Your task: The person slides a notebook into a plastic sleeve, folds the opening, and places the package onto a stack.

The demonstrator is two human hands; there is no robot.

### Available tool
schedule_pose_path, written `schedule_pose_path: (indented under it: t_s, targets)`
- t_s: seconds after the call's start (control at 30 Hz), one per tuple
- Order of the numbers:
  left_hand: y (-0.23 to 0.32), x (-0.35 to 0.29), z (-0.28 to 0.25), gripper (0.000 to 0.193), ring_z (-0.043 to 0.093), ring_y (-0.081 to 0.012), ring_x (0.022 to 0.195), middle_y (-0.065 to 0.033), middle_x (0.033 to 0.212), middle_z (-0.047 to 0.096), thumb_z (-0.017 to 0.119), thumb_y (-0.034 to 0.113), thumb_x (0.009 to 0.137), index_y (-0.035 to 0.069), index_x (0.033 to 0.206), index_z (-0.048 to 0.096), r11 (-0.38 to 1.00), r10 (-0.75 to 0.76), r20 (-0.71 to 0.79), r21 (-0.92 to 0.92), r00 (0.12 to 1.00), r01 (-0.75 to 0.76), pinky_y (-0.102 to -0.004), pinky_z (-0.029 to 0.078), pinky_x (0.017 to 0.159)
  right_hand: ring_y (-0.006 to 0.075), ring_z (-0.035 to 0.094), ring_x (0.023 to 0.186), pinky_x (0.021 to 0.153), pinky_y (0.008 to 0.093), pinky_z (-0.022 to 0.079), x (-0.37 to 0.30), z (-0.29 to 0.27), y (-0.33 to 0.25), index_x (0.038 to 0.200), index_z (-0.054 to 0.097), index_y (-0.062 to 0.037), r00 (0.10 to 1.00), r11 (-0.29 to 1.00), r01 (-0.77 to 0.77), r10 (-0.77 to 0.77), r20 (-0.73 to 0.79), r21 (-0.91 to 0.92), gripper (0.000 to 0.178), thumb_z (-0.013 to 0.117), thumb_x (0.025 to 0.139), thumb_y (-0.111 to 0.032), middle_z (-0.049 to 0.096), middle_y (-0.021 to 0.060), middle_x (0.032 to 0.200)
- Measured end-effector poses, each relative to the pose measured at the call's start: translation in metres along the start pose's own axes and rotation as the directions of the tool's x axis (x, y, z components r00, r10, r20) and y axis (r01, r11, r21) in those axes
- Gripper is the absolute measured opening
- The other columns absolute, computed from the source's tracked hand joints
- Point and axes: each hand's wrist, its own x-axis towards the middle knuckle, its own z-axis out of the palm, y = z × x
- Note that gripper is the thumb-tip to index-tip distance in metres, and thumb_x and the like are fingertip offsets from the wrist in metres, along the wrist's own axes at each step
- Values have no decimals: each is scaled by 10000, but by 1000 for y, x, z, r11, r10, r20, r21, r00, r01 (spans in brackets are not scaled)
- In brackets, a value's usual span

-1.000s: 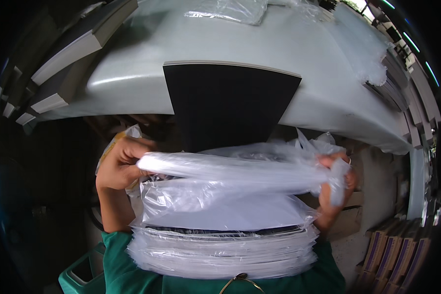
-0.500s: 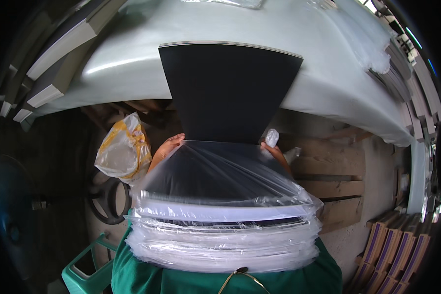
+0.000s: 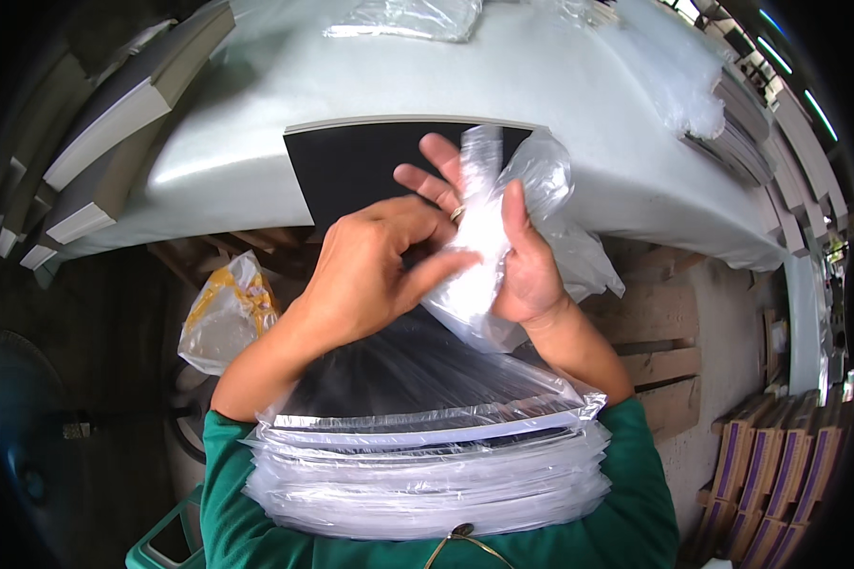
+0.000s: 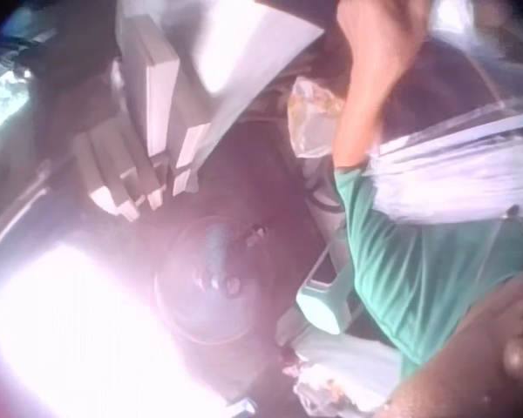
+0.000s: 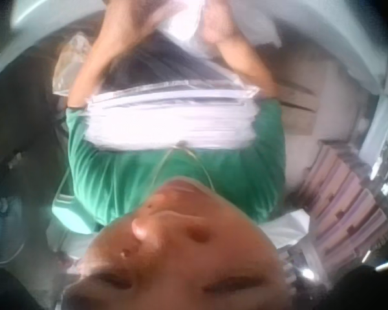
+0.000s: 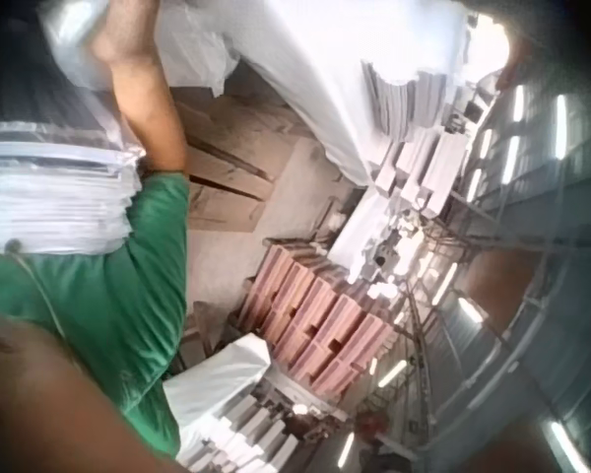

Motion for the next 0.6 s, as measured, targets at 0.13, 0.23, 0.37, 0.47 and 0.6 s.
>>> schedule_pose_path:
  t_s: [0.13,0.23,0.37,0.47,0.6]
  targets:
    - [-10,-11,-5,194,376,-30,554,-7,580,460,527,155,870,-28,856,588,888,-338,-22,-337,941,312,-204,340,489,219,388,1168,972,342,324,-7,-13,-3,1324,199,29,997,984,-77,77,-7,-161,628,507,828,-203,338,156,1299]
    - [-19,-16,-4,206,391,-22,603,31,645,495,530,173,872,-23,861,591,840,-327,-99,-486,940,241,-191,343,518,190,453,1098,932,323,363,-10,-22,-2,1291,277,37,985,992,-128,126,-119,-5,571,534,820,-158,425,131,1227]
    - [-15,-12,6,182,399,-14,627,30,661,510,554,156,857,-20,821,588,851,-300,-199,-498,933,168,-178,338,527,152,528,964,849,288,410,-7,-12,3,1170,442,23,970,990,-51,18,-241,-130,414,576,811,-133,546,87,1064]
    - [-13,-13,7,179,400,-8,613,30,641,510,586,143,835,-15,751,572,836,-346,-211,-511,914,198,-170,329,521,118,548,881,786,263,419,-10,-20,6,1078,523,-5,951,963,-49,-36,-308,-263,312,608,789,-85,585,46,969]
    - [-18,-17,3,194,407,-15,600,34,637,503,605,151,823,-7,722,556,799,-374,-206,-566,904,202,-171,330,526,118,550,844,756,261,423,-6,-8,8,1019,537,-22,942,994,22,-55,-330,-103,265,627,777,-81,581,35,903]
